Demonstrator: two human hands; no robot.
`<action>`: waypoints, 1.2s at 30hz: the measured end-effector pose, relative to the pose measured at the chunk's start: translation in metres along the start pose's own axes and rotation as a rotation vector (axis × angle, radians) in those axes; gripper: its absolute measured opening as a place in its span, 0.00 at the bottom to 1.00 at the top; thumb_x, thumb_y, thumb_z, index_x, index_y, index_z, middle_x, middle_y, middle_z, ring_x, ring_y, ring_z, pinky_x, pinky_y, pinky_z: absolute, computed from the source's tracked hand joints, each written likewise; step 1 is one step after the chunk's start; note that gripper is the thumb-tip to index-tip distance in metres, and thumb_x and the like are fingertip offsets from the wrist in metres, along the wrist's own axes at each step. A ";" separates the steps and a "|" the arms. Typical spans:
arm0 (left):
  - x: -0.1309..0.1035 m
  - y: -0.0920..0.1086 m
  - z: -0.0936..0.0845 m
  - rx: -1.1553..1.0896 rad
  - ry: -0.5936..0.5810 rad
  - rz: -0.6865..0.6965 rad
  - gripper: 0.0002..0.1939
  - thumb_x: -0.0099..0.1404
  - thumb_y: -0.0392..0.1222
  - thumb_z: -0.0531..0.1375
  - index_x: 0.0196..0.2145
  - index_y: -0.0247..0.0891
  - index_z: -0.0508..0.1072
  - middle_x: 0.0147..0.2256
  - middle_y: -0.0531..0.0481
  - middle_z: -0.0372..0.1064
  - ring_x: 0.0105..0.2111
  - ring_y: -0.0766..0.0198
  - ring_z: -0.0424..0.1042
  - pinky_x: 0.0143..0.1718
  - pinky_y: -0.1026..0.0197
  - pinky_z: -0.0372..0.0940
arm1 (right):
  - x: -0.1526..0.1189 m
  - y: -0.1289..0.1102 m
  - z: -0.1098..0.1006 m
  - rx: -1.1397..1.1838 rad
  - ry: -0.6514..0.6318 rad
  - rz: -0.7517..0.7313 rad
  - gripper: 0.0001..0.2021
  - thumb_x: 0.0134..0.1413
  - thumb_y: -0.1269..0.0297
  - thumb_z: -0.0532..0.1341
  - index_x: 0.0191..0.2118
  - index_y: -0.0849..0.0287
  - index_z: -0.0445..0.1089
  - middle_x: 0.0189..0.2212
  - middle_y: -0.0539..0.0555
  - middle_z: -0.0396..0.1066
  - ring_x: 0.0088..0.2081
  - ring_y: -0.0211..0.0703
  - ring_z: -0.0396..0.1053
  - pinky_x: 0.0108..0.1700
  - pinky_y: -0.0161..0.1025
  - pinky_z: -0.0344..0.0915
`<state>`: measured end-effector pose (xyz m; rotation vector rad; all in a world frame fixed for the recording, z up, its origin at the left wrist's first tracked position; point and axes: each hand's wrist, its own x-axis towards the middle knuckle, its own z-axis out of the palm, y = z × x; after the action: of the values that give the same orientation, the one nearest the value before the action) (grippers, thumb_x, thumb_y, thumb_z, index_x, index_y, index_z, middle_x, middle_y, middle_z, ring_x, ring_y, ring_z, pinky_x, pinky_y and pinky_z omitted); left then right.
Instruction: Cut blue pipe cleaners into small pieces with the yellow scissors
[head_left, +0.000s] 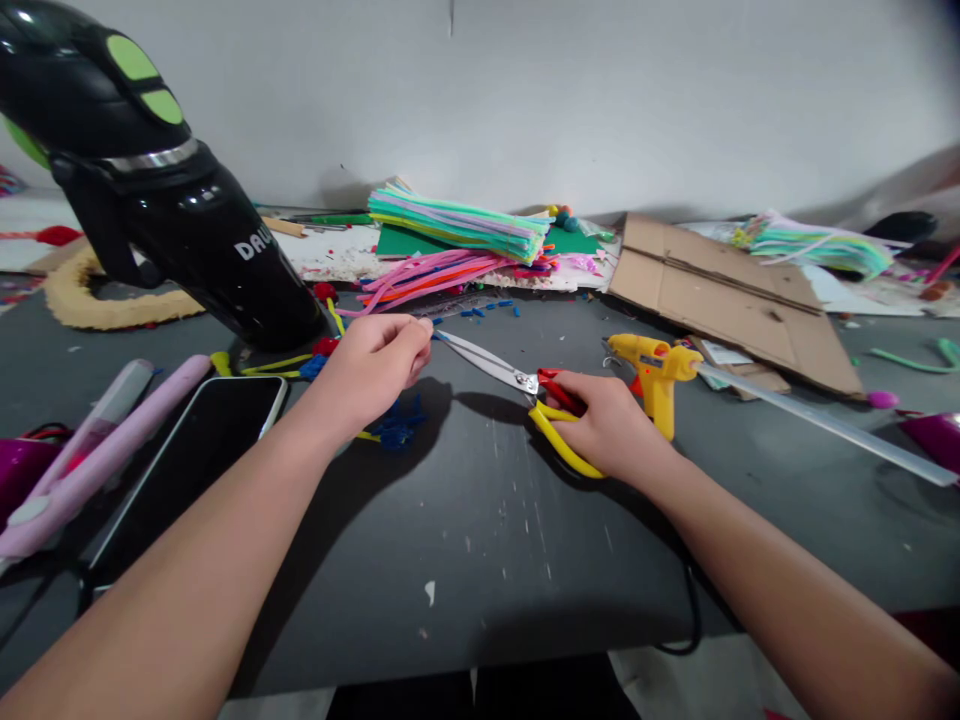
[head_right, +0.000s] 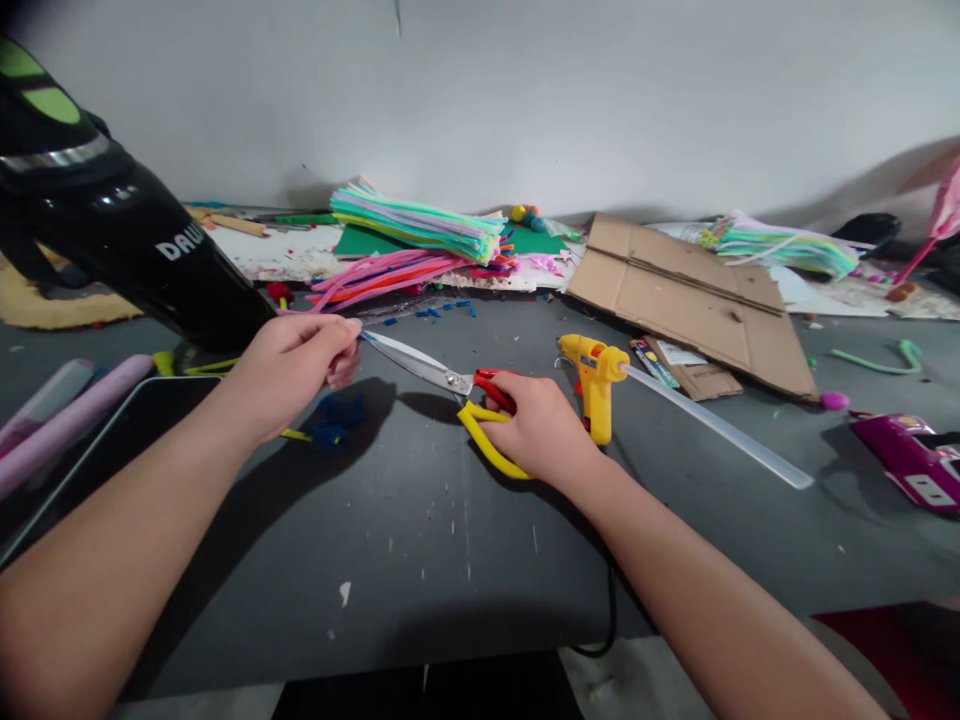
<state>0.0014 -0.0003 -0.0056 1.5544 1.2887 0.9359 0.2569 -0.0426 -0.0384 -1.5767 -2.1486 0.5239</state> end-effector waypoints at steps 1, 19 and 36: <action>0.000 0.000 0.000 0.005 -0.002 0.000 0.19 0.66 0.46 0.54 0.18 0.39 0.59 0.18 0.53 0.53 0.19 0.68 0.56 0.21 0.62 0.50 | 0.000 0.000 0.000 -0.004 0.000 -0.003 0.08 0.44 0.67 0.58 0.24 0.57 0.55 0.21 0.46 0.58 0.25 0.35 0.50 0.28 0.35 0.48; -0.001 0.003 0.000 0.022 0.013 0.005 0.19 0.65 0.47 0.55 0.19 0.39 0.58 0.18 0.53 0.53 0.19 0.69 0.56 0.21 0.63 0.51 | 0.000 -0.004 -0.001 -0.001 -0.009 0.039 0.12 0.46 0.62 0.62 0.24 0.57 0.56 0.20 0.46 0.58 0.25 0.35 0.49 0.28 0.35 0.47; 0.000 -0.001 0.000 0.030 0.045 -0.007 0.18 0.65 0.47 0.55 0.19 0.39 0.60 0.19 0.54 0.53 0.19 0.69 0.57 0.21 0.63 0.52 | 0.000 -0.004 -0.002 -0.011 -0.019 0.035 0.10 0.46 0.65 0.60 0.25 0.56 0.55 0.21 0.46 0.58 0.25 0.35 0.50 0.28 0.35 0.48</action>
<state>0.0009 -0.0003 -0.0062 1.5588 1.3450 0.9561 0.2544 -0.0437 -0.0349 -1.6245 -2.1443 0.5415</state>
